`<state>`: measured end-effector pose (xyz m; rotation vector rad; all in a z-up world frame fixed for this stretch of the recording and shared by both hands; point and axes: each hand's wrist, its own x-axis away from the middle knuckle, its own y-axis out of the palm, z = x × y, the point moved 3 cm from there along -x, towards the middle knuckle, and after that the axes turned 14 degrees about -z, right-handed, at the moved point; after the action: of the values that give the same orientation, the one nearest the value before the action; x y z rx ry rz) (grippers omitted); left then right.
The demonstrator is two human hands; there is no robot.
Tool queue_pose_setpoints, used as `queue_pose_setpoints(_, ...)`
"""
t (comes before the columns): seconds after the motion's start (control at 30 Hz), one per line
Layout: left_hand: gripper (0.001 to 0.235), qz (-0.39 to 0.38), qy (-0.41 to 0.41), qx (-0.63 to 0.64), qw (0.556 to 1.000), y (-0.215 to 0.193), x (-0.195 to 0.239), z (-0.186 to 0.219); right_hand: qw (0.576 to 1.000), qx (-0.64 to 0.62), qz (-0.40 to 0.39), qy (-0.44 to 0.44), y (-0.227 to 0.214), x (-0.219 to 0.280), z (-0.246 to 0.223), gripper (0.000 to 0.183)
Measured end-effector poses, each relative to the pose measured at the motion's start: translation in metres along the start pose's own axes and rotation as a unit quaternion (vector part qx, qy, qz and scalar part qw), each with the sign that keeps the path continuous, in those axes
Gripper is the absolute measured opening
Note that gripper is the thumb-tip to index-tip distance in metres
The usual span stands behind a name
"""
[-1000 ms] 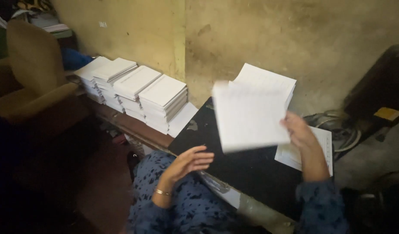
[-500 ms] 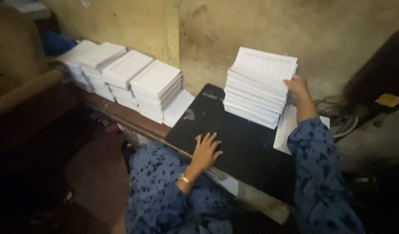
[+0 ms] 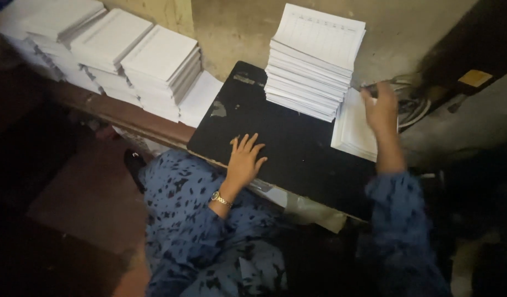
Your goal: The person sits on the floor and flips through the pages of a stack of lined papers, then places them on a pile. The person repeats this process with multiple stacks of papers on a low table.
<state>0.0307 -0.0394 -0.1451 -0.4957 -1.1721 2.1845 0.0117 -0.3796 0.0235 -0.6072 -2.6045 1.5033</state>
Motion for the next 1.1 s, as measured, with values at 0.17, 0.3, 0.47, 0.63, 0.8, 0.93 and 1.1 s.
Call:
queue_pose_setpoints(0.17,0.043,-0.002,0.000,-0.021,1.000,0.008,0.002,-0.002,0.974,0.176,-0.137,-0.038,0.088,0.077,0.106,0.088)
queue_pose_setpoints(0.3,0.042,0.009,-0.002,-0.019,1.000,0.007,-0.002,-0.002,0.967,0.224,-0.033,-0.118,0.108,0.107,0.131,0.049)
queue_pose_setpoints(0.47,0.042,0.025,0.006,-0.042,0.999,0.010,-0.002,-0.005,0.969,0.211,-0.027,-0.125,0.087,0.154,0.096,0.044)
queue_pose_setpoints(0.63,0.040,0.023,0.020,-0.045,0.999,0.006,0.000,-0.005,0.989,0.093,-0.022,-0.114,0.061,0.191,0.066,0.040)
queue_pose_setpoints(0.8,0.040,0.213,0.141,0.355,0.899,-0.007,0.013,-0.008,0.969,-0.088,0.032,-0.227,0.032,0.216,0.007,0.036)
queue_pose_setpoints(0.93,0.059,0.160,0.048,0.694,0.700,-0.003,0.035,-0.038,0.910,-0.241,0.006,-0.337,0.035,0.218,-0.020,0.030)
queue_pose_setpoints(1.1,0.074,-0.344,0.073,0.574,0.739,0.045,0.064,-0.049,0.772,-0.310,-0.127,-0.541,0.062,0.187,-0.028,0.058)
